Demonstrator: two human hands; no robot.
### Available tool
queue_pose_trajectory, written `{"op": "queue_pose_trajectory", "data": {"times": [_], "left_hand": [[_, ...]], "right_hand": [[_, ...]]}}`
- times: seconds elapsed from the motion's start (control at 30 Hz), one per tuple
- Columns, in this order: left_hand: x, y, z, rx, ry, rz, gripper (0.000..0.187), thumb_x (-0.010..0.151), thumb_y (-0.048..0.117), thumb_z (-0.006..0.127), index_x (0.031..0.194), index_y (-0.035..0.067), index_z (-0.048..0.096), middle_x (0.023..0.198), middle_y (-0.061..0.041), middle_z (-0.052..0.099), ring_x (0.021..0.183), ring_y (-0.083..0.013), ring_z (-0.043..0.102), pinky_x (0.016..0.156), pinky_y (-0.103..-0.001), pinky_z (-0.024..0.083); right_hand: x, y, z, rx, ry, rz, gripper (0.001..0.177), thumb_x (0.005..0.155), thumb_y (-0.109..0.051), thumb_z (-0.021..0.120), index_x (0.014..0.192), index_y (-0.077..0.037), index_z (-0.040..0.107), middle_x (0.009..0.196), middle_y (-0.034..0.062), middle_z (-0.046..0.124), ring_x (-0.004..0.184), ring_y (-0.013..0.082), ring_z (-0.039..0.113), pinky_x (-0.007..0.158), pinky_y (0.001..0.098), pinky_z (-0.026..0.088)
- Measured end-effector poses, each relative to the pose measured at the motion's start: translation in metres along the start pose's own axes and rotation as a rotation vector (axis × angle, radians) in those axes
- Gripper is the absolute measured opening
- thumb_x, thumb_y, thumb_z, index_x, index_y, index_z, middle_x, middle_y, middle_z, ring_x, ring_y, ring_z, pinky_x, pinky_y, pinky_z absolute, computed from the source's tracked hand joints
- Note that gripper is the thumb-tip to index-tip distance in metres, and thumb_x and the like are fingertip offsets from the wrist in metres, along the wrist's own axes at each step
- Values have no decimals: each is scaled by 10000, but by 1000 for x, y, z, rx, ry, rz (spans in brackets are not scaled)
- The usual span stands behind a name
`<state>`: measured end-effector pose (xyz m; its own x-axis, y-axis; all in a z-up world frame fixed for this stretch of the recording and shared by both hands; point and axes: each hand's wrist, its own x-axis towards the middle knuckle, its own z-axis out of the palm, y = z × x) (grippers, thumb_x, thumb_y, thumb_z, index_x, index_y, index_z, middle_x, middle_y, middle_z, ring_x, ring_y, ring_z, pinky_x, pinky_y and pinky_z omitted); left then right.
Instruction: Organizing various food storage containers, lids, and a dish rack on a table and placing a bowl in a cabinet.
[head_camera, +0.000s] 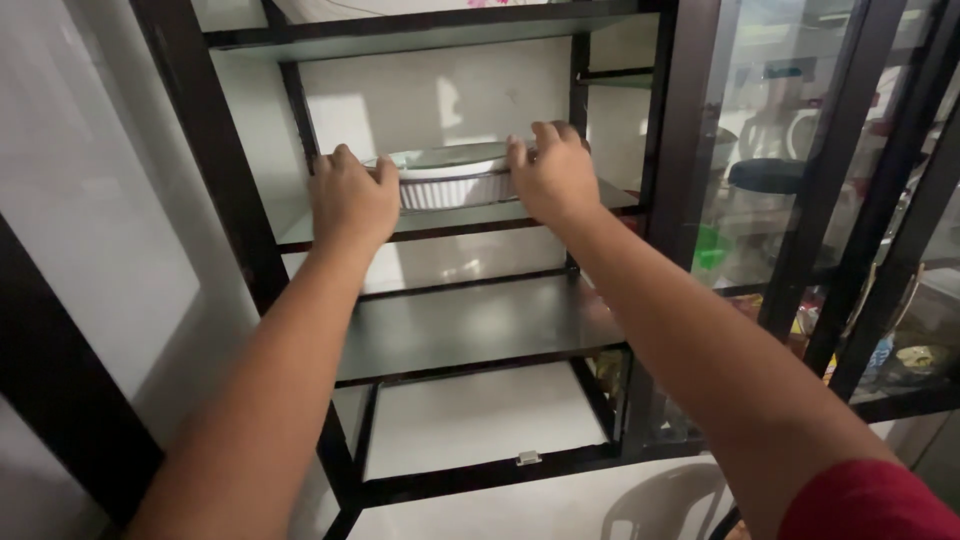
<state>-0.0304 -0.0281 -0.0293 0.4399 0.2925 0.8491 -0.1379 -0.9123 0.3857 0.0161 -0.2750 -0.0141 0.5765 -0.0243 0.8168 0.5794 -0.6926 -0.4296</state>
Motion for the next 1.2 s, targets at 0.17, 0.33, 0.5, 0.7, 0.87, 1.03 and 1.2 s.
{"op": "queue_pose_trajectory", "data": {"times": [0.17,0.33,0.5,0.7,0.87,1.03,1.2], "left_hand": [[-25,18,-21,-3,23,41,550,974,360,640,1265,-99,553,1245,-305,560,1133,-488,540,985,-551,442],[-53,21,-25,-15,45,90,585,973,333,660,1356,-83,509,1326,-277,536,1202,-478,503,1036,-555,421],[-86,20,-29,-76,182,354,591,976,249,690,1439,-59,488,1465,-240,505,1345,-442,481,1127,-557,364],[-124,17,-39,-113,184,374,519,936,184,706,1385,-15,536,1471,-190,516,1350,-400,501,1132,-537,343],[-162,3,-43,-96,206,400,355,898,139,714,1224,42,614,1399,-140,557,1281,-364,526,1102,-518,365],[-204,-14,-46,-75,161,372,273,877,111,731,1133,74,646,1289,-100,597,1187,-328,563,1027,-505,379],[-238,-34,-41,-82,122,307,255,843,97,736,1075,71,632,1194,-111,622,1110,-346,591,965,-488,431]], "right_hand": [[-20,-3,4,-67,84,-179,497,990,-360,639,1315,15,621,1389,292,544,1256,470,522,1051,501,449],[-46,-8,4,-112,177,-322,513,976,-337,694,1345,10,607,1418,309,511,1302,475,468,1086,526,405],[-82,-28,-17,100,159,-462,453,938,-179,737,1337,-8,607,1411,234,553,1331,433,520,1132,497,441],[-114,-28,-28,306,159,-628,453,904,-44,734,1334,5,600,1419,213,580,1338,424,545,1159,491,449],[-145,-19,-28,476,90,-704,391,867,41,700,1244,-18,614,1342,174,614,1253,373,600,1092,446,504],[-182,-12,-18,546,-24,-686,350,850,61,709,1180,-21,624,1240,149,658,1155,343,646,999,420,530],[-217,-3,8,553,-121,-637,323,854,51,735,1151,-29,637,1202,147,672,1095,349,654,953,414,545]]}}
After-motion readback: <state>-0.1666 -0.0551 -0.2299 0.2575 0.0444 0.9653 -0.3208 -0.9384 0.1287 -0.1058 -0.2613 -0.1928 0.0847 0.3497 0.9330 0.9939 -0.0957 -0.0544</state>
